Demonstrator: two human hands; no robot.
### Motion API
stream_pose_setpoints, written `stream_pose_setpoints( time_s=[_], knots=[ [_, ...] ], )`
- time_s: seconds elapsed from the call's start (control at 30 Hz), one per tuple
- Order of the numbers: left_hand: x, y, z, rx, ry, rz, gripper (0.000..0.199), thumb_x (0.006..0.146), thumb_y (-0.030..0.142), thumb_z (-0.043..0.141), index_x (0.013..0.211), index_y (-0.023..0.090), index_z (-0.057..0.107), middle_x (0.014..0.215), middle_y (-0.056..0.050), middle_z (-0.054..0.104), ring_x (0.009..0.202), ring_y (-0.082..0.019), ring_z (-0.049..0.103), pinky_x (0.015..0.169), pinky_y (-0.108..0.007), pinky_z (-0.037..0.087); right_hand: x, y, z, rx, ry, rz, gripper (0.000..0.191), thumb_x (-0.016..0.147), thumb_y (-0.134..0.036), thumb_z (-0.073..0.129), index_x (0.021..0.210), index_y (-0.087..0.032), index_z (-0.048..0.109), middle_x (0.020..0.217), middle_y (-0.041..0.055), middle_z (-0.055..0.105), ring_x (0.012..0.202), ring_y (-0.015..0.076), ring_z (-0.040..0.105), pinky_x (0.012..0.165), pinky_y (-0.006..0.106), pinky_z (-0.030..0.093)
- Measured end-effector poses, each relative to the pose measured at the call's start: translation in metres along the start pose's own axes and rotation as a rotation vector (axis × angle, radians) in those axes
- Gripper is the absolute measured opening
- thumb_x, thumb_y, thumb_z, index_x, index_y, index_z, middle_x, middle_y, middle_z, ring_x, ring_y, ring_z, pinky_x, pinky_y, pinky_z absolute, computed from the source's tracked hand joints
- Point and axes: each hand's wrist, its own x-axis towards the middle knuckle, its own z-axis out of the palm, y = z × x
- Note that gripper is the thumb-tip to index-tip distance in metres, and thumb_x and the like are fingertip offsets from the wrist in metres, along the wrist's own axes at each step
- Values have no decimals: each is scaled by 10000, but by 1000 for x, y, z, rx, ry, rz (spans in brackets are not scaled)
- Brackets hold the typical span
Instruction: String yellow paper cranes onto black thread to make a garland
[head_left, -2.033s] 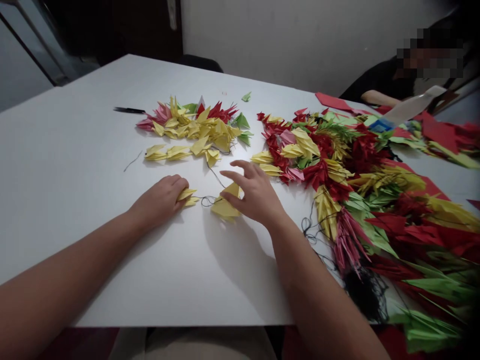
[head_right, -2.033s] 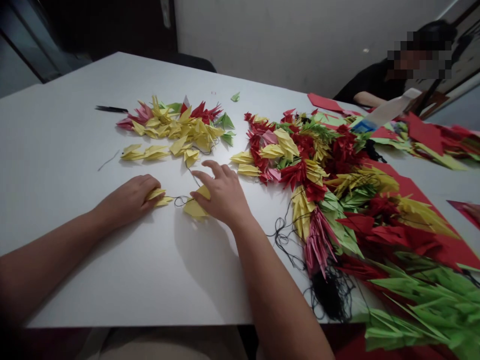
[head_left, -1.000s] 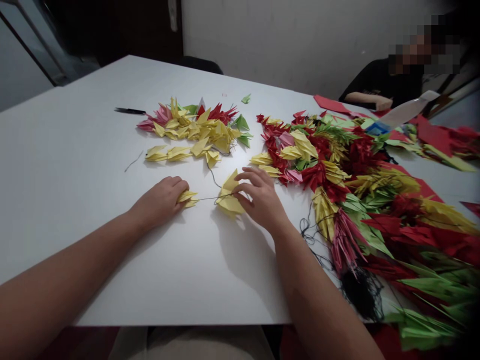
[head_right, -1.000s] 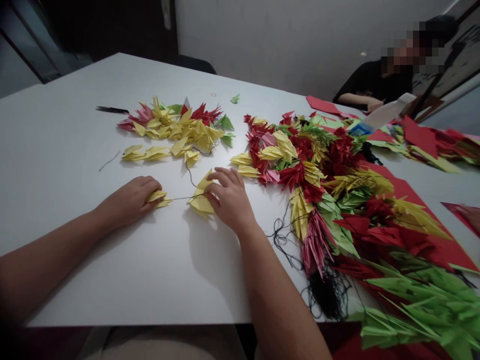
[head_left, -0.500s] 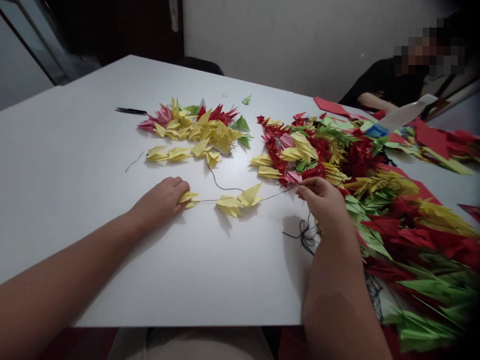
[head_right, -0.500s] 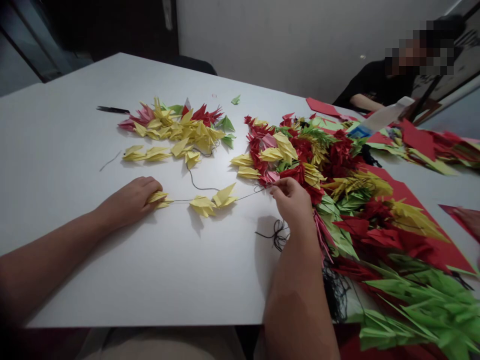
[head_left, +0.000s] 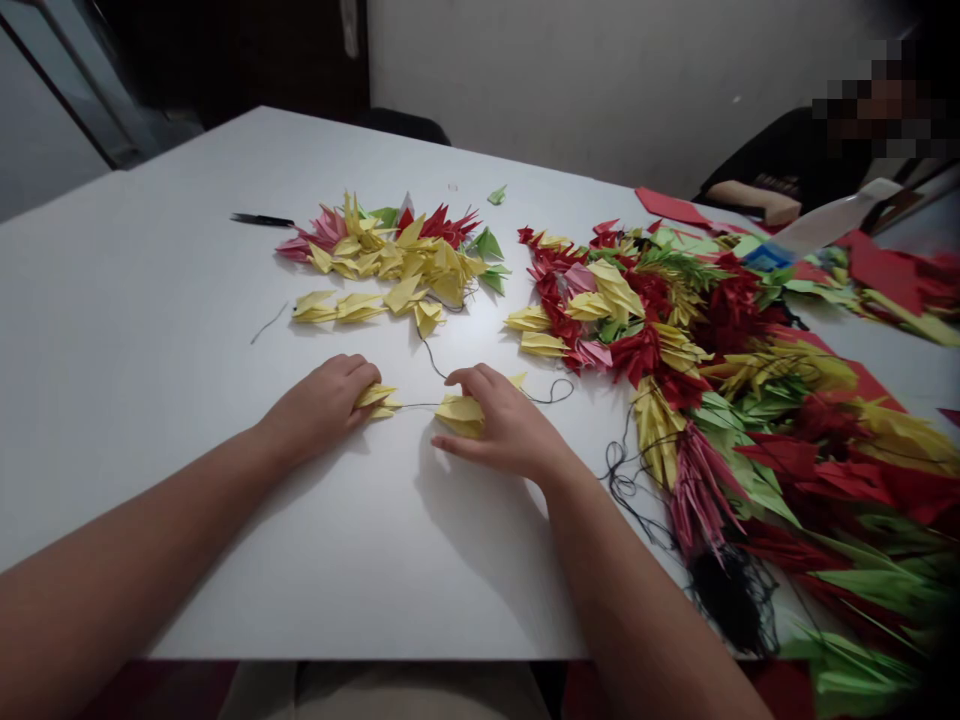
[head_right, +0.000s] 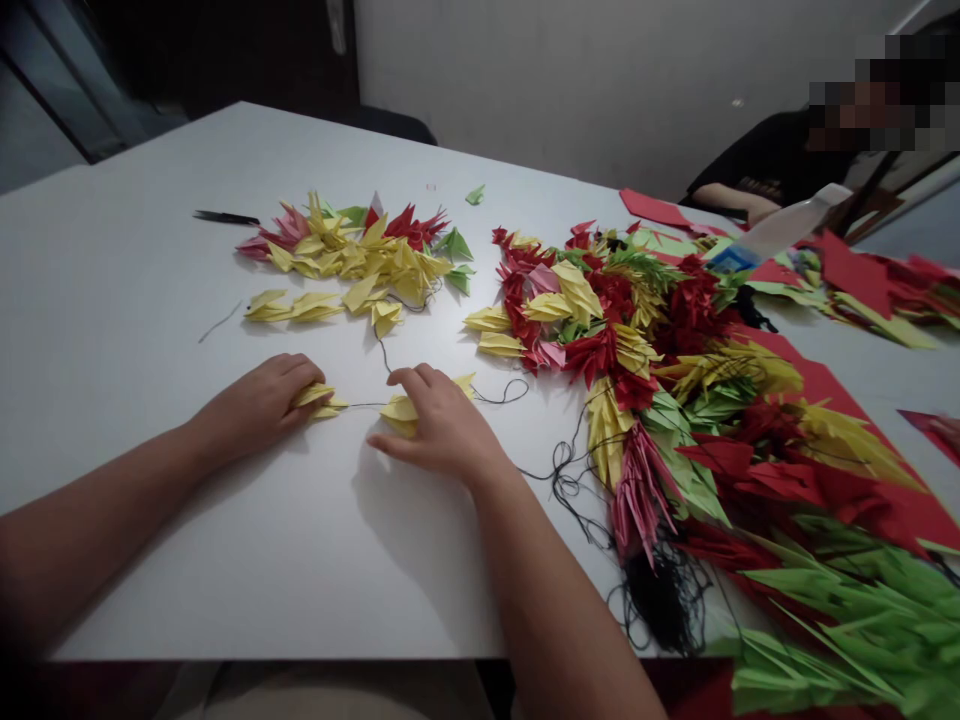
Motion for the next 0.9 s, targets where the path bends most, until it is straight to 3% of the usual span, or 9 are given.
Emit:
stream_pose_setpoints(
  time_s=[0.13,0.23,0.4,0.53,0.8,0.9],
  knots=[
    [1,2,1,-32,-5,38,208,894,329,387,851,170,514,864,-77,552,828,-212,499,770,-339,420,-3,10,8,28,-12,64,236,699,-206,592,918,-187,507,883,42,560,867,189,505,773,315,406],
    [2,4,2,-49,9,61,282,903,402,367,851,168,515,860,-71,546,827,-209,501,771,-332,416,-4,18,7,170,-42,73,97,713,-209,593,779,-194,524,830,19,559,815,161,505,746,283,399],
    [1,3,1,-79,8,53,391,831,553,441,853,169,515,863,-58,538,823,-210,500,752,-315,409,-4,25,3,440,-91,47,166,729,-320,639,830,-198,590,901,31,573,849,149,524,709,244,412],
    [0,2,-1,-103,0,75,417,766,574,533,857,167,514,864,-51,534,819,-202,495,740,-298,404,-2,23,1,428,-140,-41,164,784,-323,584,895,-204,605,897,33,582,841,141,523,702,240,411],
    [1,3,-5,-106,-14,70,405,697,525,627,861,172,516,880,-49,550,826,-203,502,745,-300,407,6,18,1,389,-269,-45,282,825,-312,497,1087,-217,539,734,-10,536,571,92,424,525,219,346],
    [1,2,-3,-110,-12,85,408,698,518,631,884,173,519,887,-53,553,824,-203,506,742,-303,412,8,19,2,395,-257,-56,287,835,-285,475,1107,-213,534,818,0,568,571,82,412,536,218,345]
  ],
)
